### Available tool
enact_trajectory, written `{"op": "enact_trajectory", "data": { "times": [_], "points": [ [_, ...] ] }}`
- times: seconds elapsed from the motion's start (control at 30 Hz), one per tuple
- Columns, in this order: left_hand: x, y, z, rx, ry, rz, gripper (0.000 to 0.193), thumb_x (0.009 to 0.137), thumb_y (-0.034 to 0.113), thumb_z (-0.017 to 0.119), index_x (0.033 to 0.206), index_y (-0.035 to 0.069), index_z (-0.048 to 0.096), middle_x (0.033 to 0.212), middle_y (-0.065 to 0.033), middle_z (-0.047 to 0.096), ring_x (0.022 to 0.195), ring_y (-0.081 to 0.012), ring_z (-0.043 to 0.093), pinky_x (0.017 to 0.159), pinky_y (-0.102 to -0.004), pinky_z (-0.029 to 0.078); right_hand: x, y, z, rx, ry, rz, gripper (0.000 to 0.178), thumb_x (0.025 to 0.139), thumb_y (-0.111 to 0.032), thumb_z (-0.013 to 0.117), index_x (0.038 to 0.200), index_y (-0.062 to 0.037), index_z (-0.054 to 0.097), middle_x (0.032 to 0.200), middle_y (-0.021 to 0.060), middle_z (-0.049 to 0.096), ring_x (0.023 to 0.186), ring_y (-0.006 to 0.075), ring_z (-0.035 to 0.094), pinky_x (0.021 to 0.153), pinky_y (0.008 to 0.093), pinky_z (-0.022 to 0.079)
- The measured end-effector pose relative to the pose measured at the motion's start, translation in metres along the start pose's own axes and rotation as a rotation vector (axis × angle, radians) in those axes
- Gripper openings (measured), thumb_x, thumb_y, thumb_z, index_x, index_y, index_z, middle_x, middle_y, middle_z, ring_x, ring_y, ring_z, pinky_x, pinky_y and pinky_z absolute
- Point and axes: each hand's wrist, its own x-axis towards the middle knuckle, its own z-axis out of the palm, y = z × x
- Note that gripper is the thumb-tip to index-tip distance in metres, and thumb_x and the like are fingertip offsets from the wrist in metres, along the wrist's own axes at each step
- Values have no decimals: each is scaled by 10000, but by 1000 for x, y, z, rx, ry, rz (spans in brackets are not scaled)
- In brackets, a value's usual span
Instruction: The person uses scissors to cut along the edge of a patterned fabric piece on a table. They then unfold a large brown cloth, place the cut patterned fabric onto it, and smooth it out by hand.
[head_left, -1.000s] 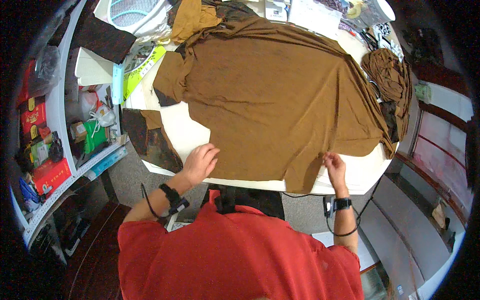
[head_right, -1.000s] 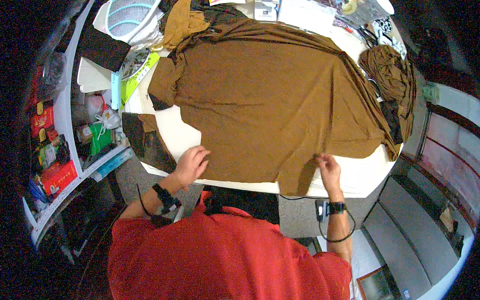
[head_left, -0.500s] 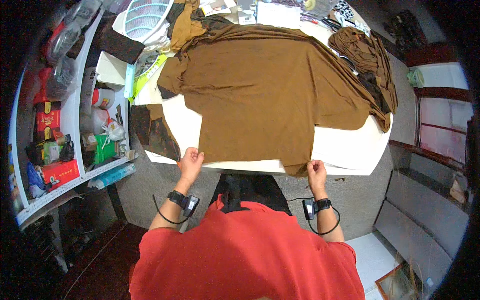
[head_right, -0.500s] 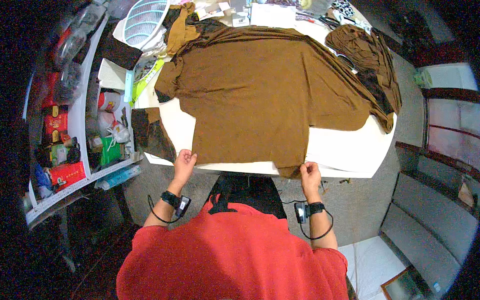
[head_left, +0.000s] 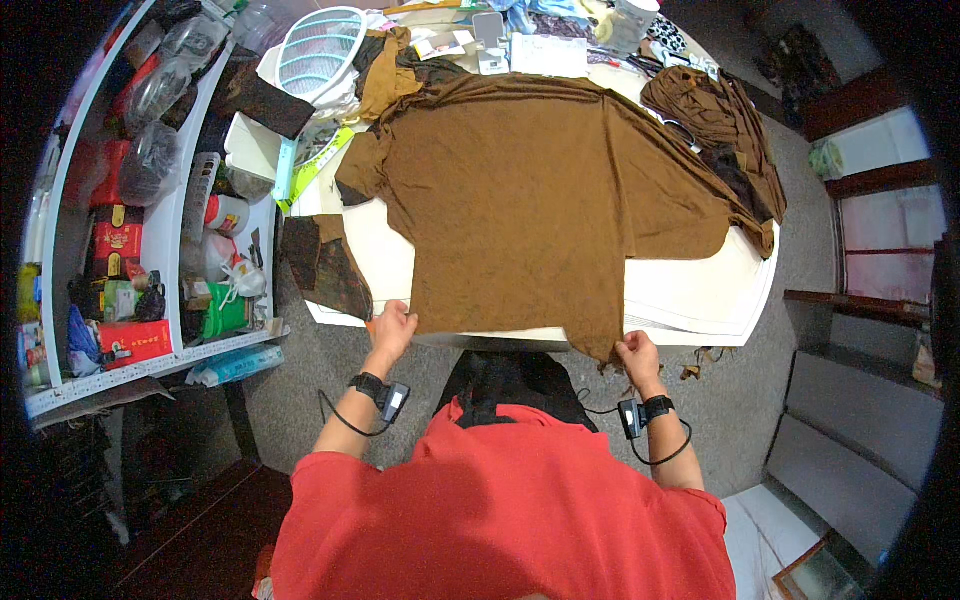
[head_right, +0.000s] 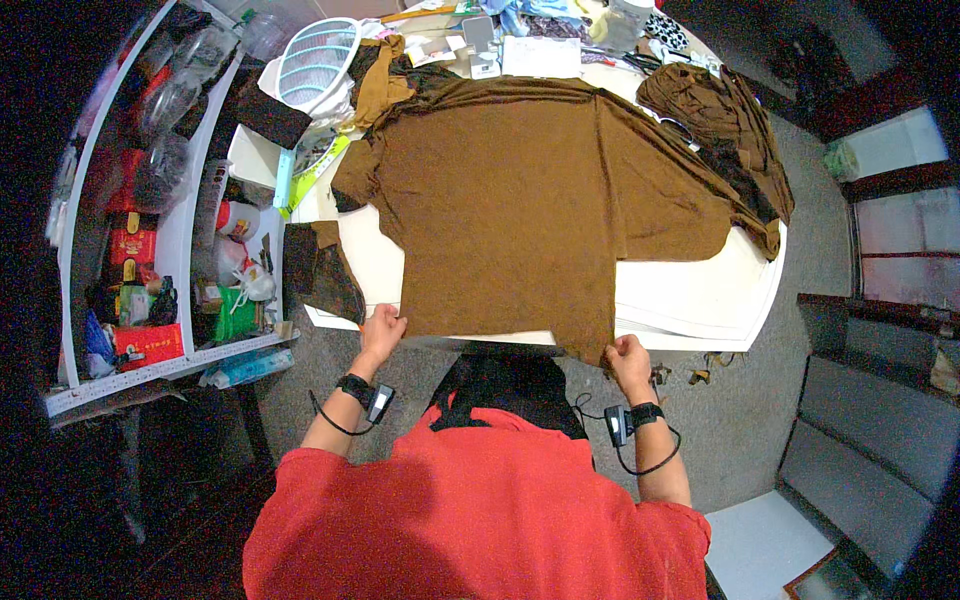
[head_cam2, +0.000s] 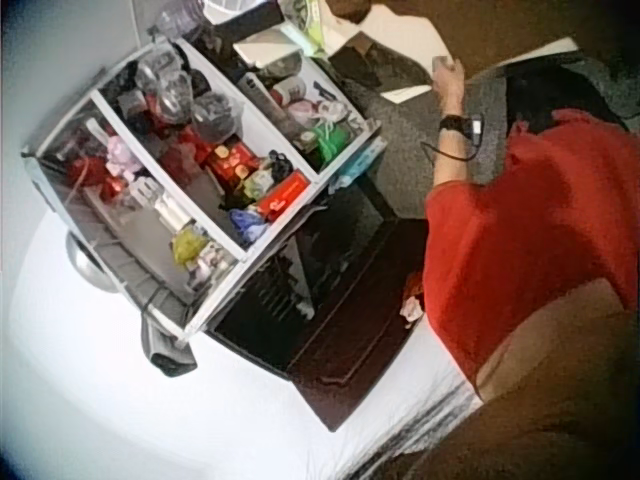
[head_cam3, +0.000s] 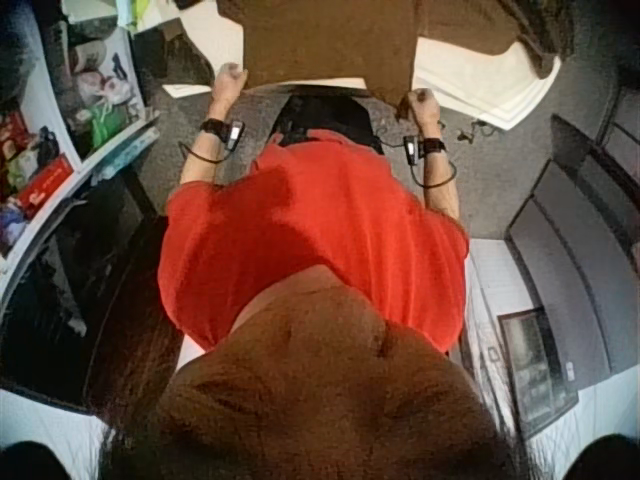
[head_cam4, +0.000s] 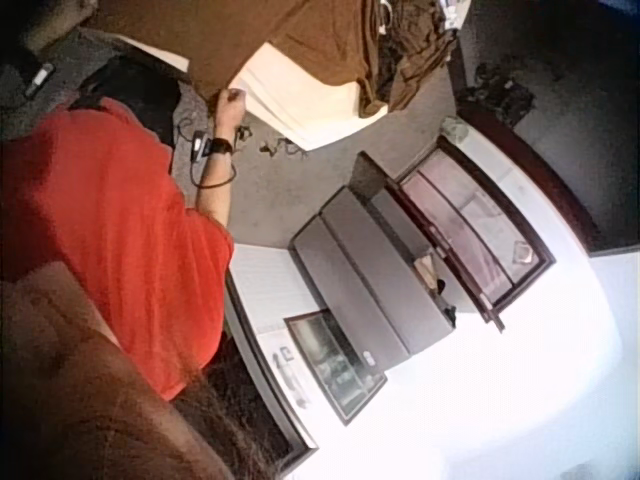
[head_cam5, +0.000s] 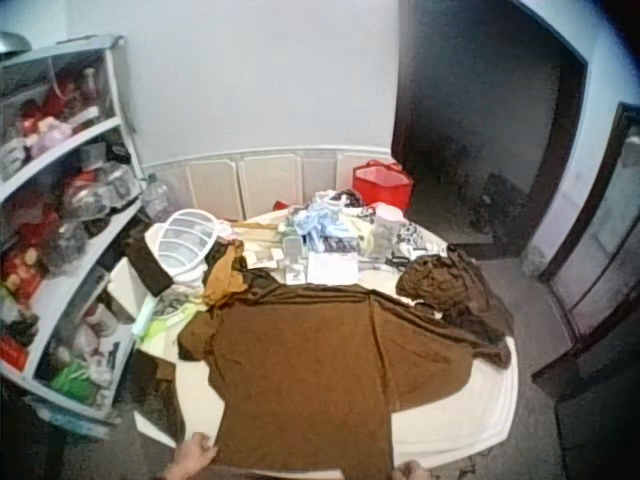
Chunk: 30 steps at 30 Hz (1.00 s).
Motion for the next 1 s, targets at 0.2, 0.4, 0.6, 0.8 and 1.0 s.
{"op": "enact_trajectory", "data": {
  "times": [0.2, 0.4, 0.6, 0.8, 1.0],
  "points": [
    [79, 44, -40, 131, 355, 504, 229, 807, 54, 586, 1035, 58, 608, 1028, -147, 582, 1009, -344, 538, 887, -414, 444, 95, -20, -39, -52, 240, -218, 215, 812, -141, 644, 1001, -38, 637, 941, 138, 640, 781, 266, 630, 713, 348, 503],
    [158, 58, -56, 329, 380, 613, 294, 816, -5, 538, 1095, 59, 609, 1182, -147, 549, 1115, -347, 507, 955, -409, 427, 175, -63, -48, -253, 315, -315, 317, 778, -138, 654, 1090, -95, 626, 1121, 150, 576, 1027, 320, 550, 886, 427, 460],
    [170, 52, -63, 529, 303, 384, 460, 789, 58, 585, 1242, 62, 506, 1341, -165, 458, 1203, -348, 465, 987, -425, 425, 206, -38, -69, -504, 272, 58, 534, 841, -185, 613, 1348, -198, 448, 1406, 137, 410, 1209, 376, 450, 1007, 442, 412],
    [171, 50, -68, 583, 267, 232, 532, 780, 86, 600, 1290, 59, 449, 1340, -141, 444, 1154, -340, 486, 964, -430, 435, 217, -27, -91, -540, 191, 167, 646, 813, -151, 625, 1410, -225, 389, 1475, 104, 334, 1273, 359, 389, 1048, 419, 381],
    [192, 78, -79, 512, 399, 436, 402, 775, 85, 599, 1174, 66, 560, 1202, -121, 527, 1104, -319, 506, 912, -421, 436, 231, -56, -84, -482, 266, 142, 566, 791, -138, 651, 1328, -171, 475, 1395, 106, 424, 1221, 350, 437, 1021, 415, 402]
  ]
}}
